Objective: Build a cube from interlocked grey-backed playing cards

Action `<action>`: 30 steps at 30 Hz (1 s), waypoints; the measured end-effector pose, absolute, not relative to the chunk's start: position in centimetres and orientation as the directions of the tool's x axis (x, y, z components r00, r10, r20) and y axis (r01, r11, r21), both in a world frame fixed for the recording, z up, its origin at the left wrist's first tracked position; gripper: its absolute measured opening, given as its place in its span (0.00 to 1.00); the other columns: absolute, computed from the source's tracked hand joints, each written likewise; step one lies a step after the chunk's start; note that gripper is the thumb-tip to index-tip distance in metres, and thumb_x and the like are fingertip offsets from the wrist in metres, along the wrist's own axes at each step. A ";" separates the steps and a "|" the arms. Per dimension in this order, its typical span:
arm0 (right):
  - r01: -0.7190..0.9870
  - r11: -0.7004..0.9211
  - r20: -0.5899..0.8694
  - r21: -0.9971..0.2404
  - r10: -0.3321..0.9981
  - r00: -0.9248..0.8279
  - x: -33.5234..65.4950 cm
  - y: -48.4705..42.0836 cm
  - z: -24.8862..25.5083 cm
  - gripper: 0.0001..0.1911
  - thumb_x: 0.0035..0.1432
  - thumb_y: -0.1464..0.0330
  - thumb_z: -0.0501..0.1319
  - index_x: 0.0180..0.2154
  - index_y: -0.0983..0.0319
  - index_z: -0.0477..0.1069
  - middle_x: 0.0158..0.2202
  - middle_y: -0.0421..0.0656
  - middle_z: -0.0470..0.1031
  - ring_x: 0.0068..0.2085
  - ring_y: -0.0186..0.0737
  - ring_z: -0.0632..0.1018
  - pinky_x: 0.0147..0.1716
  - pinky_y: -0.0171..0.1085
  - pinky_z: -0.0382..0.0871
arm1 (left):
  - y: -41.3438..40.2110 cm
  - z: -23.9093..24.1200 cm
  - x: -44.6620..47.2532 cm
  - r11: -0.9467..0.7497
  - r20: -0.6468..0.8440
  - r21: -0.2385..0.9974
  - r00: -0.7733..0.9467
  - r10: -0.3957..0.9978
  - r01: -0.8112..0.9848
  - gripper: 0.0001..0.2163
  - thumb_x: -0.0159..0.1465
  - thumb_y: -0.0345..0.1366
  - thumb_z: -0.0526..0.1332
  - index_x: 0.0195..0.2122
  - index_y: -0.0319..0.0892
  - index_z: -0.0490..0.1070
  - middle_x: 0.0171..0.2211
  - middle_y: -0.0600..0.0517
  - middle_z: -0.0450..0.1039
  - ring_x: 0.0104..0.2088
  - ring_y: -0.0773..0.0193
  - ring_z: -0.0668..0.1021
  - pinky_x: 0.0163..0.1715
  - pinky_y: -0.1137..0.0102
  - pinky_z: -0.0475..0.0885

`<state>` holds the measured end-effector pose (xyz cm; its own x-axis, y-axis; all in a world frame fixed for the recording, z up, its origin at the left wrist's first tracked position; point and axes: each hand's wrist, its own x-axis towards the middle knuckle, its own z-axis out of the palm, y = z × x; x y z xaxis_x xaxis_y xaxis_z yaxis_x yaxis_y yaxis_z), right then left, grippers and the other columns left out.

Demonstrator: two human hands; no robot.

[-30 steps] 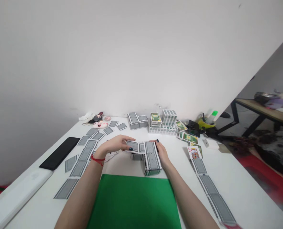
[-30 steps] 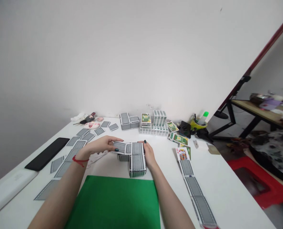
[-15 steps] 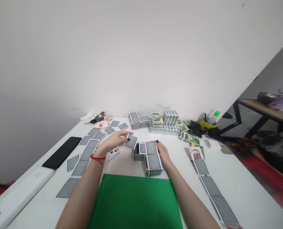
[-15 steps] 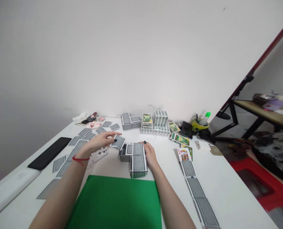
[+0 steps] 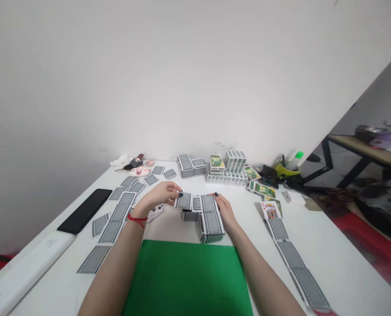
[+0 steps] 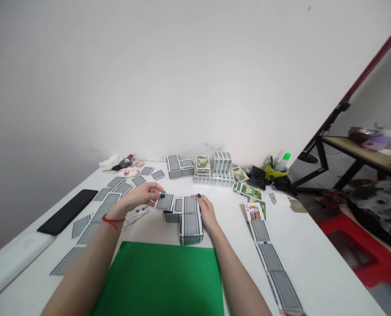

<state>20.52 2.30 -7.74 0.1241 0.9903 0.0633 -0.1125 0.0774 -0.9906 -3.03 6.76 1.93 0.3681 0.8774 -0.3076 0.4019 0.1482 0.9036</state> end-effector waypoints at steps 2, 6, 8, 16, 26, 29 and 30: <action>-0.112 0.075 0.061 -0.991 0.990 0.129 20.5 2.3 -7.8 0.21 0.50 0.51 0.58 0.36 0.61 0.75 0.33 0.42 0.76 0.36 0.44 0.72 0.36 0.37 0.63 | 6.6 1.8 -2.7 0.150 -0.306 0.905 0.363 0.880 0.399 0.11 0.48 0.34 0.63 0.33 0.38 0.70 0.26 0.53 0.71 0.27 0.67 0.74 0.28 0.71 0.71; -0.104 0.077 0.064 -0.992 0.990 0.125 20.5 2.4 -7.7 0.22 0.50 0.50 0.58 0.36 0.61 0.75 0.33 0.42 0.76 0.36 0.44 0.72 0.36 0.37 0.63 | 6.4 1.9 -1.8 0.156 -0.302 0.913 0.367 0.880 0.378 0.09 0.47 0.32 0.63 0.31 0.37 0.70 0.26 0.52 0.71 0.26 0.67 0.75 0.28 0.71 0.71; -0.101 0.079 0.066 -0.992 0.990 0.126 20.5 2.4 -7.7 0.22 0.50 0.51 0.58 0.35 0.61 0.75 0.33 0.42 0.76 0.36 0.44 0.72 0.36 0.37 0.63 | 6.3 1.9 -1.3 0.134 -0.282 0.912 0.354 0.892 0.388 0.08 0.47 0.30 0.63 0.30 0.37 0.70 0.25 0.53 0.71 0.25 0.68 0.74 0.27 0.72 0.70; -0.112 0.078 0.063 -0.991 0.989 0.132 20.4 2.3 -7.6 0.20 0.50 0.52 0.58 0.34 0.60 0.75 0.32 0.41 0.76 0.35 0.43 0.72 0.36 0.37 0.62 | 6.2 0.9 0.2 0.064 -0.219 0.898 0.315 0.924 0.436 0.05 0.48 0.30 0.62 0.27 0.35 0.73 0.18 0.54 0.69 0.19 0.71 0.69 0.18 0.76 0.60; -0.085 0.088 0.076 -0.992 0.988 0.136 20.5 2.3 -7.5 0.19 0.52 0.54 0.56 0.35 0.61 0.75 0.34 0.42 0.76 0.35 0.42 0.71 0.36 0.37 0.62 | 6.2 1.1 0.5 0.164 -0.250 0.914 0.195 0.948 0.371 0.02 0.51 0.27 0.63 0.25 0.35 0.71 0.17 0.53 0.71 0.20 0.69 0.75 0.24 0.74 0.72; -0.082 0.087 0.076 -0.993 0.988 0.136 20.5 2.3 -7.4 0.20 0.51 0.54 0.56 0.35 0.62 0.75 0.34 0.43 0.77 0.36 0.43 0.72 0.37 0.37 0.62 | 6.1 1.2 0.3 0.161 -0.230 0.928 0.177 0.957 0.337 0.02 0.50 0.26 0.63 0.25 0.35 0.70 0.18 0.54 0.71 0.21 0.68 0.76 0.26 0.73 0.74; -0.085 0.086 0.075 -0.993 0.988 0.135 20.5 2.3 -7.4 0.20 0.51 0.53 0.57 0.35 0.62 0.75 0.34 0.43 0.77 0.36 0.43 0.72 0.37 0.37 0.62 | 6.1 1.3 0.2 0.160 -0.229 0.930 0.179 0.957 0.332 0.01 0.51 0.26 0.63 0.24 0.35 0.70 0.18 0.54 0.71 0.21 0.68 0.76 0.26 0.73 0.74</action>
<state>20.49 2.29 -7.42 0.1349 0.9880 0.0745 -0.0848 0.0865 -0.9926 0.24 6.14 1.26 0.1788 0.9569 -0.2288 0.3317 0.1603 0.9297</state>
